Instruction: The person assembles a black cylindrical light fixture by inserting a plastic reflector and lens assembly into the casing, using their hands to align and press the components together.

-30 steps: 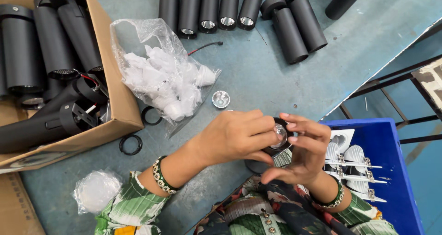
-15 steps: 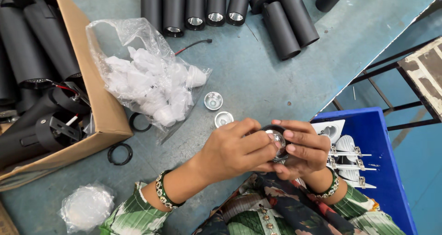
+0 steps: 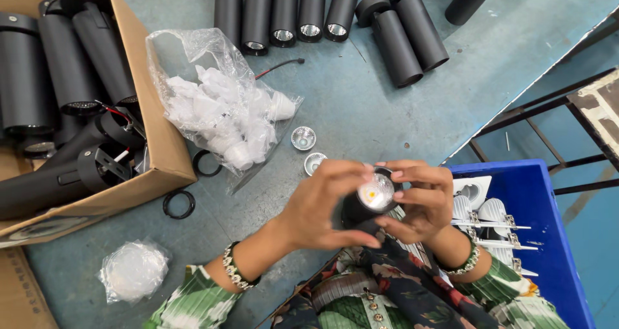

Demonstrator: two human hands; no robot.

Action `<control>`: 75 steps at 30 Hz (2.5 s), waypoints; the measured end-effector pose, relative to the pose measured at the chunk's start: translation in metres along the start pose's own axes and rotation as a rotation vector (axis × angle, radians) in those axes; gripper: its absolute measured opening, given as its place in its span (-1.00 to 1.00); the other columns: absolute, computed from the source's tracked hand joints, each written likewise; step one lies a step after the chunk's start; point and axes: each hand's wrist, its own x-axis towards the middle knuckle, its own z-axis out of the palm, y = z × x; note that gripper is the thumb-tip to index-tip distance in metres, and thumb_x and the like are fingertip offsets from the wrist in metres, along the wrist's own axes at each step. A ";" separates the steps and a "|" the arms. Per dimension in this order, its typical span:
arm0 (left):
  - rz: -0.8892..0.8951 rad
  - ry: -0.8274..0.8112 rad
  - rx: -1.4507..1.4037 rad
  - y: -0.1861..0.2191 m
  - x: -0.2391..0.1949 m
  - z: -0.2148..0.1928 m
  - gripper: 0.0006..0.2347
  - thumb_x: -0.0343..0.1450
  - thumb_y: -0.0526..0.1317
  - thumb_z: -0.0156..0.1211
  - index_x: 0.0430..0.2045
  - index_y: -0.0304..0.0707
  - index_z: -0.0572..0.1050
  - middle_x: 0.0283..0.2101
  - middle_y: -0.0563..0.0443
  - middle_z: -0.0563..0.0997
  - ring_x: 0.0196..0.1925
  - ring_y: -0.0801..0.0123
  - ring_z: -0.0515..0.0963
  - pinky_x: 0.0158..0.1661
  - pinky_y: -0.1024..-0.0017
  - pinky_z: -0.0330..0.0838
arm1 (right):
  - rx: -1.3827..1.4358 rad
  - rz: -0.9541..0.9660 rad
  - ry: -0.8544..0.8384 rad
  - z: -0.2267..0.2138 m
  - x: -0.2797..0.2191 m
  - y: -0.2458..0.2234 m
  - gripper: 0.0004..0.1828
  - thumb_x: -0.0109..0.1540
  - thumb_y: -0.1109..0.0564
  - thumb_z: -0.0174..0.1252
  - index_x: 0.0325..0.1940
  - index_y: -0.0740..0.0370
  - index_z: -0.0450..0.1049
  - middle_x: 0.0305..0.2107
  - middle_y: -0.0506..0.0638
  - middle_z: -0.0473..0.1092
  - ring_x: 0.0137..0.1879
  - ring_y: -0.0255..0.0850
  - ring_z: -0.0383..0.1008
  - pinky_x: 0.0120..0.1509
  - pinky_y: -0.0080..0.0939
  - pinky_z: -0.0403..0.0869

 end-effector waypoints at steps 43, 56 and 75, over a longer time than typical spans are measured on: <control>-0.551 0.050 0.101 0.047 0.016 0.003 -0.86 0.40 -0.18 0.33 -0.35 -0.28 0.64 -0.39 0.03 0.57 -0.43 0.40 0.55 -0.39 0.51 0.42 | -0.298 0.249 -0.278 -0.017 0.025 -0.081 -0.65 0.03 0.21 0.45 -0.20 0.28 0.45 0.10 0.33 0.42 0.04 0.12 0.62 0.00 -0.16 0.61; -0.566 0.044 0.094 0.040 0.018 0.011 -0.82 0.43 -0.16 0.30 -0.27 -0.28 0.52 -0.29 0.04 0.57 -0.29 0.42 0.68 -0.30 0.48 0.54 | 0.058 0.167 -0.471 -0.056 0.050 -0.019 -0.77 0.09 0.31 0.29 -0.19 0.26 0.48 0.15 0.28 0.42 0.20 0.12 0.56 0.22 -0.08 0.56; -0.529 -0.102 -0.047 0.019 0.049 0.024 -0.79 0.45 -0.14 0.23 -0.18 -0.30 0.60 -0.16 -0.03 0.67 -0.14 0.35 0.70 -0.15 0.46 0.58 | -0.492 0.255 -0.293 -0.061 0.029 -0.063 -0.43 -0.06 -0.06 0.55 -0.19 0.32 0.46 0.13 0.28 0.44 0.01 0.00 0.62 -0.03 -0.22 0.58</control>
